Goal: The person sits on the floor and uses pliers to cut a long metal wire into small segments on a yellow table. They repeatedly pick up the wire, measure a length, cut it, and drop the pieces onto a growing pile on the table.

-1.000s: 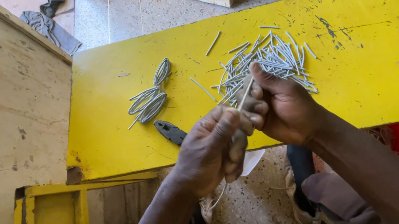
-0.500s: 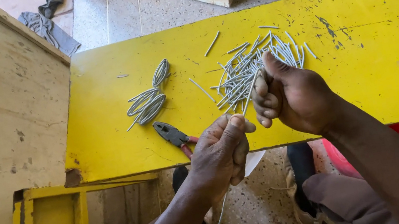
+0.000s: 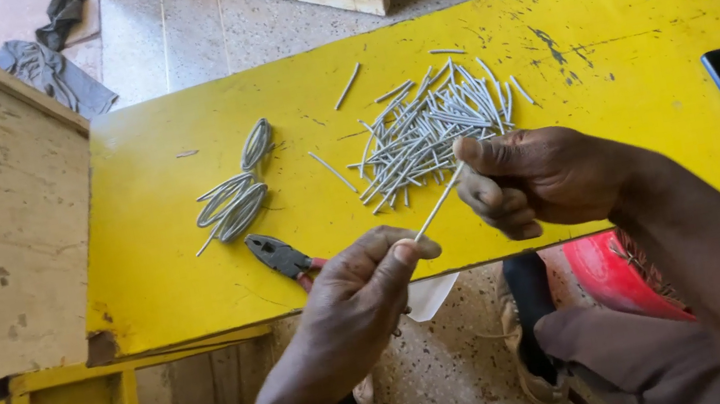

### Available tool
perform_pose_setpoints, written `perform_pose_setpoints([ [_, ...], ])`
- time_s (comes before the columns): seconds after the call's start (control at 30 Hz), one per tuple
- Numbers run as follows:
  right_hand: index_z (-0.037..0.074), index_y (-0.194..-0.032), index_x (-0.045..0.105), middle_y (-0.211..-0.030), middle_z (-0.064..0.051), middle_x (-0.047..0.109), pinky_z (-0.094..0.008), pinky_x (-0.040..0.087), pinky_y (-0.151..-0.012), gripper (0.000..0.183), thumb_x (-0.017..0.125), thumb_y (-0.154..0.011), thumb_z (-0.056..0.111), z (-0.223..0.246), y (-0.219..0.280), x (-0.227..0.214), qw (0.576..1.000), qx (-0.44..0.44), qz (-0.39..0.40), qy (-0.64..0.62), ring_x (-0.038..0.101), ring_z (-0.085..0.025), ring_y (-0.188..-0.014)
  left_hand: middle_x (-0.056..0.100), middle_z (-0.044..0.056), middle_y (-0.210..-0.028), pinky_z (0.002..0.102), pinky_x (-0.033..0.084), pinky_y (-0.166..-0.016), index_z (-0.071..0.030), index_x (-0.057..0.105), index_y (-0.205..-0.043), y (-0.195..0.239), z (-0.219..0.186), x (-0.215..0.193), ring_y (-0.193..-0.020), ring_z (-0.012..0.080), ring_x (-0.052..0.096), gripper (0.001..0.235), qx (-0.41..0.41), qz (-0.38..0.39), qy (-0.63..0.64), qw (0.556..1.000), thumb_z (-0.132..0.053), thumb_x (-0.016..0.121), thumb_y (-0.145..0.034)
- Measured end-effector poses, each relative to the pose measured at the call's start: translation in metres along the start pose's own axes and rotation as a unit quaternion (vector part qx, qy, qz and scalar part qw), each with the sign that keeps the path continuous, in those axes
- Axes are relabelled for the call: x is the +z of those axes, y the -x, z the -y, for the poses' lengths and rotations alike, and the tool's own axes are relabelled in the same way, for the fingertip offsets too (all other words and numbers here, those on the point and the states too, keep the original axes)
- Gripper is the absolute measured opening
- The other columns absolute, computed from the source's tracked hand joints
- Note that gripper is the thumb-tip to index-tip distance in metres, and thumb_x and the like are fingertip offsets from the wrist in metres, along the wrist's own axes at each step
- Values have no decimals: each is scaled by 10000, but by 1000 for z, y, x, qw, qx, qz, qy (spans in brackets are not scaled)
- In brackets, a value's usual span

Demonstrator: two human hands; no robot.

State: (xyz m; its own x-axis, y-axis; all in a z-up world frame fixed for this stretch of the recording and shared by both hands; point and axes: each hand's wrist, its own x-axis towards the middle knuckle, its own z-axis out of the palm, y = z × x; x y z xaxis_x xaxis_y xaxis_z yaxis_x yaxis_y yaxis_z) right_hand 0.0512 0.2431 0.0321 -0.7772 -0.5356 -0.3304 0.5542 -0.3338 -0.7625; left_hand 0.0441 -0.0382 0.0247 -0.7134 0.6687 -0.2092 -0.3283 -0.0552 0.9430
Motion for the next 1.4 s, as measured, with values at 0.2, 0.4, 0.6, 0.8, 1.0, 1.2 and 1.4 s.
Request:
perform_pose_setpoints([
  [0.2, 27, -688, 677, -588, -7, 434, -334, 237, -511, 550, 696, -1004, 477, 3, 26, -1, 932, 146, -106, 315, 309, -124, -537, 640, -16, -635, 339, 472, -636, -218, 771, -901, 18, -49, -5, -615, 176, 547, 250, -17, 40, -450, 892, -394, 645, -1027],
  [0.4, 58, -653, 788, -590, 9, 601, -300, 351, -580, 469, 774, -1004, 368, -6, 11, 10, 885, 172, -119, 416, 441, -108, -582, 844, -18, -834, 349, 563, -741, -225, 815, -962, 20, -60, -12, -779, 215, 779, 228, -40, 57, -503, 862, -382, 653, -992],
  [0.6, 115, -691, 800, -578, 11, 381, -353, 283, -549, 484, 717, -1018, 463, 1, 0, 24, 837, 185, -150, 492, 348, -139, -558, 786, -1, -774, 349, 527, -713, -244, 805, -959, 16, -70, -12, -701, 198, 699, 272, -120, 31, -510, 851, -424, 611, -1020],
  [0.8, 32, -711, 852, -669, -8, 741, -287, 476, -697, 436, 770, -951, 387, -8, -10, 16, 850, 31, -255, 460, 621, -105, -691, 448, -40, -661, 275, 307, -541, -105, 840, -1031, 8, -48, -33, -584, 94, 367, 389, -166, 57, -269, 947, -322, 530, -1120],
  [1.0, 98, -747, 857, -689, -90, 727, -376, 546, -722, 360, 766, -1004, 333, -8, -16, 4, 810, -143, -251, 510, 698, -233, -691, 742, 251, -1144, 489, 594, -921, -5, 778, -1263, -4, -32, -54, -1044, 347, 729, 359, -74, 45, -191, 978, -221, 538, -1106],
  [1.2, 102, -680, 798, -638, -106, 678, -408, 540, -730, 409, 757, -1002, 351, 6, -10, 38, 757, -182, -247, 576, 691, -285, -658, 778, 223, -1192, 491, 575, -1016, -24, 784, -1266, 1, -28, -51, -1109, 352, 760, 330, -76, 44, -239, 967, -211, 573, -1096],
  [1.4, 140, -667, 764, -632, -68, 662, -419, 523, -779, 433, 747, -1004, 412, 2, -10, 35, 702, -221, -255, 628, 701, -289, -701, 777, 231, -1236, 518, 537, -1094, -33, 784, -1276, 6, -42, -48, -1178, 363, 748, 332, -78, 64, -242, 965, -203, 565, -1095],
])
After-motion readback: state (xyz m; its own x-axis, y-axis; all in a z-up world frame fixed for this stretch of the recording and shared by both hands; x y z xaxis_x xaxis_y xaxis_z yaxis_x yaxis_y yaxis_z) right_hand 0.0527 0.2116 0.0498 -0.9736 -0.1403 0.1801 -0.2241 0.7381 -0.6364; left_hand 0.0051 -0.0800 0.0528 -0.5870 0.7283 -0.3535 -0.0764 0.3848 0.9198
